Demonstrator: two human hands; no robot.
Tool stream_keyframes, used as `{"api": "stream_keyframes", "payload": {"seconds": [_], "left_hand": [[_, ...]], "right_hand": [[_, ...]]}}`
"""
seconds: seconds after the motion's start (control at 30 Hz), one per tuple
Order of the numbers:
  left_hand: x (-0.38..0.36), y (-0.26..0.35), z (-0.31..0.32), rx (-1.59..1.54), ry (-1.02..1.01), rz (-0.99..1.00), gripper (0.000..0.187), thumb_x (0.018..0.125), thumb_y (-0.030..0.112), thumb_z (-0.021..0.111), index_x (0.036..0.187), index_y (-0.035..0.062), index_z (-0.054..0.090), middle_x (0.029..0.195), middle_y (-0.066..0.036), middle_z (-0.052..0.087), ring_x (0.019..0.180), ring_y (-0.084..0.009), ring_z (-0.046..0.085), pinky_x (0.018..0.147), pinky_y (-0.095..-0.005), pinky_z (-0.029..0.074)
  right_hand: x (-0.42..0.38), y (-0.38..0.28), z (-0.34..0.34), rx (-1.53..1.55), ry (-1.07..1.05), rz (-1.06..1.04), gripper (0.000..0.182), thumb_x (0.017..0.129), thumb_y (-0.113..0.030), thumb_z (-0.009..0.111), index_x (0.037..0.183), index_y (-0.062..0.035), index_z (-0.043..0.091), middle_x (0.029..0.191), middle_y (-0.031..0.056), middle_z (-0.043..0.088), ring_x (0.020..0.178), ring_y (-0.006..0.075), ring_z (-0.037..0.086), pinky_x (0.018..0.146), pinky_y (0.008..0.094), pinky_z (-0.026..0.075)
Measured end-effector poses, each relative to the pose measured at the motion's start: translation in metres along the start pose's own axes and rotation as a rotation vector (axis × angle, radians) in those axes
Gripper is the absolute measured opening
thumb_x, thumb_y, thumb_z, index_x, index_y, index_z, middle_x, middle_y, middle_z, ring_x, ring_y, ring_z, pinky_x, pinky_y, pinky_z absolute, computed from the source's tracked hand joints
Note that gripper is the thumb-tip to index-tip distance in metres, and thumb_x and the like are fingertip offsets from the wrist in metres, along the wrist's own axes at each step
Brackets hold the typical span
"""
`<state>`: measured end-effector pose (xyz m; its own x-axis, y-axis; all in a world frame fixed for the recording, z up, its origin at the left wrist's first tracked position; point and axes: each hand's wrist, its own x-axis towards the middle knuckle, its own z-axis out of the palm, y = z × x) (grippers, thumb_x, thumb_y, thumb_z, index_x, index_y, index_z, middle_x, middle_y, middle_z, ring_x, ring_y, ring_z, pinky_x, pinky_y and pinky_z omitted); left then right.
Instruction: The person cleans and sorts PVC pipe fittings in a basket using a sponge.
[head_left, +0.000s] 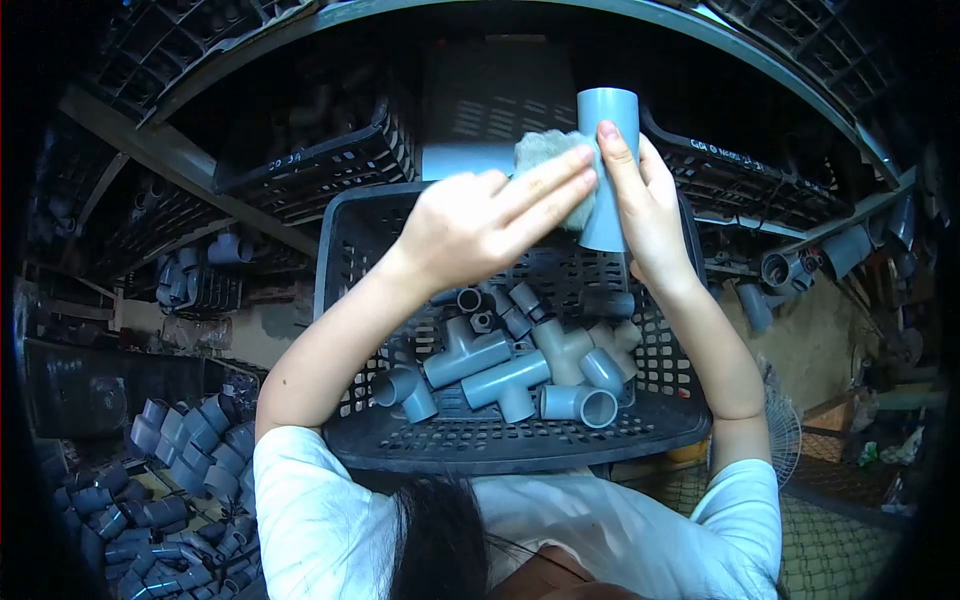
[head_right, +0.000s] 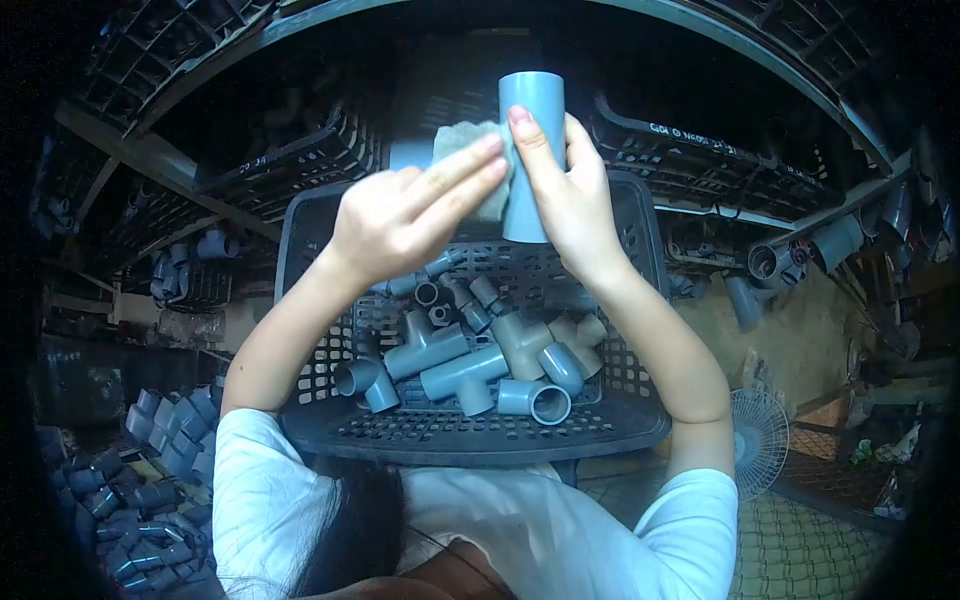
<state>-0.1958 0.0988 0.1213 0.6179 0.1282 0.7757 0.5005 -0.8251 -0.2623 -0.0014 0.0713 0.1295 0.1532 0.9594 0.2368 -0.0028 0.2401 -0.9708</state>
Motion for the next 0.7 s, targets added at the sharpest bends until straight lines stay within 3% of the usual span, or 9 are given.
{"api": "stream_keyframes", "payload": {"seconds": [0.1,0.17,0.23,0.33,0.43,0.5,0.6,0.63,0.7], "left_hand": [[0.0,0.006,-0.004,0.034,-0.039,0.055,0.044,0.083,0.009,0.069,0.126,0.0175,0.075,0.139,0.002,0.068,0.055,-0.0064,0.051,0.052,-0.0201,0.046],[0.0,0.0,-0.001,0.102,-0.044,0.088,0.045,0.085,0.01,0.069,0.128,0.0203,0.074,0.142,0.006,0.065,0.056,-0.0059,0.049,0.052,-0.0189,0.044],[-0.005,-0.008,0.002,0.122,-0.045,0.109,0.046,0.086,0.011,0.069,0.13,0.0232,0.073,0.146,0.008,0.062,0.057,-0.0061,0.048,0.052,-0.0184,0.043],[-0.011,-0.019,0.006,0.148,-0.028,0.148,0.047,0.087,0.01,0.069,0.131,0.0254,0.073,0.149,0.007,0.06,0.062,-0.0069,0.052,0.053,-0.019,0.045],[-0.011,-0.025,0.004,0.123,-0.016,0.099,0.046,0.088,0.01,0.069,0.131,0.025,0.073,0.148,0.006,0.06,0.064,-0.008,0.055,0.054,-0.0199,0.047],[-0.014,-0.033,0.002,0.095,-0.071,0.08,0.045,0.088,0.011,0.07,0.13,0.0236,0.073,0.146,0.005,0.062,0.071,-0.0107,0.063,0.058,-0.0209,0.051],[-0.014,-0.033,0.008,-0.036,0.014,0.18,0.044,0.087,0.013,0.073,0.129,0.0281,0.073,0.144,0.008,0.063,0.082,-0.0126,0.07,0.061,-0.021,0.054],[-0.01,-0.027,0.006,-0.052,0.008,0.222,0.044,0.087,0.014,0.074,0.128,0.0298,0.073,0.143,0.009,0.064,0.085,-0.0133,0.071,0.062,-0.021,0.054],[-0.007,-0.022,0.0,0.005,-0.028,0.213,0.044,0.087,0.014,0.074,0.128,0.0328,0.073,0.142,0.011,0.064,0.082,-0.0136,0.07,0.063,-0.0209,0.055]], "right_hand": [[0.006,0.001,-0.007,0.127,-0.02,0.148,0.05,0.104,-0.046,0.06,0.125,-0.0009,0.06,0.104,0.0083,0.067,0.092,0.0114,0.066,0.078,0.0283,0.055],[0.01,-0.002,-0.011,0.388,-0.1,0.323,0.049,0.107,-0.047,0.053,0.127,-0.0023,0.059,0.106,0.0105,0.069,0.093,0.0137,0.069,0.08,0.0296,0.059],[0.011,-0.004,-0.011,0.459,-0.062,0.395,0.049,0.109,-0.048,0.046,0.127,-0.0046,0.059,0.107,0.0105,0.07,0.09,0.0164,0.072,0.076,0.0299,0.062],[0.012,-0.001,-0.02,0.722,-0.259,0.496,0.047,0.111,-0.044,0.039,0.128,-0.0054,0.059,0.103,0.0099,0.069,0.081,0.0194,0.072,0.062,0.0303,0.063],[0.009,0.001,-0.024,0.876,-0.354,0.59,0.045,0.111,-0.04,0.038,0.129,-0.0031,0.056,0.101,0.0103,0.068,0.078,0.0215,0.071,0.062,0.0321,0.064],[0.007,-0.001,-0.023,0.908,-0.368,0.573,0.04,0.112,-0.034,0.037,0.131,-0.0028,0.054,0.103,0.0109,0.067,0.079,0.0226,0.07,0.062,0.0336,0.064],[0.006,0.003,-0.027,0.845,-0.445,0.586,0.037,0.112,-0.03,0.037,0.132,-0.0034,0.053,0.113,0.0131,0.063,0.084,0.0203,0.07,0.063,0.0331,0.066],[0.001,-0.002,-0.019,0.808,-0.364,0.602,0.037,0.112,-0.03,0.037,0.131,-0.0026,0.053,0.112,0.0128,0.063,0.083,0.0194,0.07,0.062,0.0321,0.065],[0.002,0.01,-0.022,0.807,-0.436,0.614,0.037,0.112,-0.031,0.037,0.13,-0.0028,0.053,0.109,0.0136,0.064,0.084,0.0215,0.07,0.062,0.0333,0.066]]}}
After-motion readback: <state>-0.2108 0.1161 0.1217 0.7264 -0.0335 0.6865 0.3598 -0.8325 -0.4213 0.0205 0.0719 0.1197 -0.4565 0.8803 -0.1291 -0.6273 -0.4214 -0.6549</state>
